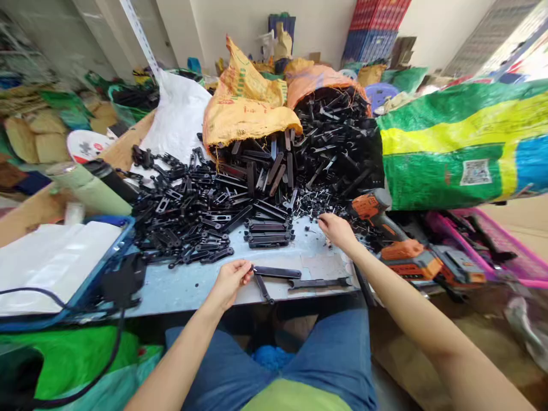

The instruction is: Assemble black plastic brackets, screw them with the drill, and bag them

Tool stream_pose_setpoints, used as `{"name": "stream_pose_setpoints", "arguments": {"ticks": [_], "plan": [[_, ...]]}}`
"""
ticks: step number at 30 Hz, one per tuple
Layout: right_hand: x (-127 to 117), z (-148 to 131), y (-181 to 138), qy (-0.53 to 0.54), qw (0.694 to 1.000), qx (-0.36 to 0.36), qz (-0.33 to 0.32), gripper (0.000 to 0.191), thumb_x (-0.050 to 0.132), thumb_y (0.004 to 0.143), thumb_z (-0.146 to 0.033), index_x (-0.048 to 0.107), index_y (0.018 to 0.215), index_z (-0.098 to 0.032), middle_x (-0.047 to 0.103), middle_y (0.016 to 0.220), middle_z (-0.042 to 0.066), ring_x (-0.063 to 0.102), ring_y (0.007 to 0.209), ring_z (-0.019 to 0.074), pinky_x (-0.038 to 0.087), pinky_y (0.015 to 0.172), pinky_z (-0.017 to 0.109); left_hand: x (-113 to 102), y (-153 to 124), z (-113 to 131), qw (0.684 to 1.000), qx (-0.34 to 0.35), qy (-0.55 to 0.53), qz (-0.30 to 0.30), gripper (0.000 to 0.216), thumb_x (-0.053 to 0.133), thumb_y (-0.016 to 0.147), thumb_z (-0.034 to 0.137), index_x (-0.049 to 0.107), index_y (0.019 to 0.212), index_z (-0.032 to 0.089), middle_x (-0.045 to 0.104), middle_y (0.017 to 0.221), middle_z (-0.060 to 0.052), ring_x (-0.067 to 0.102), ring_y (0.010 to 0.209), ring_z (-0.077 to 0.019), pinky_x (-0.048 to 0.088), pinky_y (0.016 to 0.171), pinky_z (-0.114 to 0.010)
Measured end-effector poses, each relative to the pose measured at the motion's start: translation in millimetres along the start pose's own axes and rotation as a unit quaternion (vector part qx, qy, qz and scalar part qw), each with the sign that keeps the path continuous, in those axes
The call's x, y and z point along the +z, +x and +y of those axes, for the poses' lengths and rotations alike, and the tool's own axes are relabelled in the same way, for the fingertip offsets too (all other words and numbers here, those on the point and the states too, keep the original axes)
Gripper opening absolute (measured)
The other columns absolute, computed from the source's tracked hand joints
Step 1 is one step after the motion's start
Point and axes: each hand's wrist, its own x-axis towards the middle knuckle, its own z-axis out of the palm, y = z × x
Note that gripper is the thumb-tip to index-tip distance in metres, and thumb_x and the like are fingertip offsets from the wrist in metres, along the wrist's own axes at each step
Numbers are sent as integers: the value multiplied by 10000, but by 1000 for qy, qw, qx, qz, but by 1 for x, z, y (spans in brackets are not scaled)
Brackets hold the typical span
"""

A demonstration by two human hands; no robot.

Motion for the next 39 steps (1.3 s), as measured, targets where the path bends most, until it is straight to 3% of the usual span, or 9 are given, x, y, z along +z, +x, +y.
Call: {"name": "stream_pose_setpoints", "arguments": {"ticks": [6,10,17,21,24,28,31,36,39], "plan": [[-15,-37,-44,134,988,-69,25,195,493,858,-295,610,963,-179,632,889,68,599,801,176,473,746,291,5,12,-8,997,41,67,-16,359,684,628,442,598,709,103,541,575,8,445,485,-71,328,479,-196],[-17,-63,-73,203,976,-55,-57,113,566,813,-291,610,815,-188,642,726,26,599,661,150,472,621,253,-1,19,-19,973,112,183,79,406,723,590,373,601,897,138,480,638,50,438,535,-77,352,535,-206],[-9,-78,-88,107,975,-155,-114,162,479,858,-203,596,755,-162,598,731,50,565,650,140,434,615,241,-6,20,-25,943,155,283,82,398,657,689,388,539,994,161,510,767,13,446,564,-92,399,569,-239],[-14,-87,-89,19,968,-203,-143,225,427,886,-181,575,718,-157,578,722,58,562,659,147,431,619,247,-2,12,-26,872,270,396,100,274,568,790,354,547,1004,184,571,941,-52,532,772,-167,449,712,-317],[-9,-88,-92,28,964,-225,-138,243,401,912,-208,601,787,-154,591,763,71,580,708,157,459,649,255,4,4,-27,785,391,474,85,236,520,837,314,557,1025,177,581,1037,-92,522,984,-231,417,841,-387],[9,-75,-105,108,965,-231,-66,254,375,932,-243,586,1060,-178,605,979,102,595,856,167,498,733,275,14,-3,-24,654,509,557,-53,273,474,869,257,540,1117,166,572,1154,-109,468,1133,-258,349,938,-428],[23,-58,-119,129,963,-236,-30,325,437,911,-281,502,1225,-226,578,1096,103,577,967,188,500,804,315,25,-3,-18,599,530,584,-139,349,473,868,280,497,1190,147,541,1218,-121,427,1189,-264,296,997,-442],[47,-42,-138,93,971,-218,-11,496,522,863,-354,395,1332,-252,603,1041,100,580,927,212,501,752,347,59,2,-17,649,431,611,-138,592,564,763,530,490,1180,115,595,1064,-134,520,1004,-275,399,866,-418],[51,-40,-138,47,973,-224,-20,488,502,875,-356,390,1334,-235,618,987,94,573,889,217,481,720,353,74,0,-20,673,380,625,-111,557,570,754,543,523,1122,128,613,949,-109,527,947,-272,420,798,-394]]}}
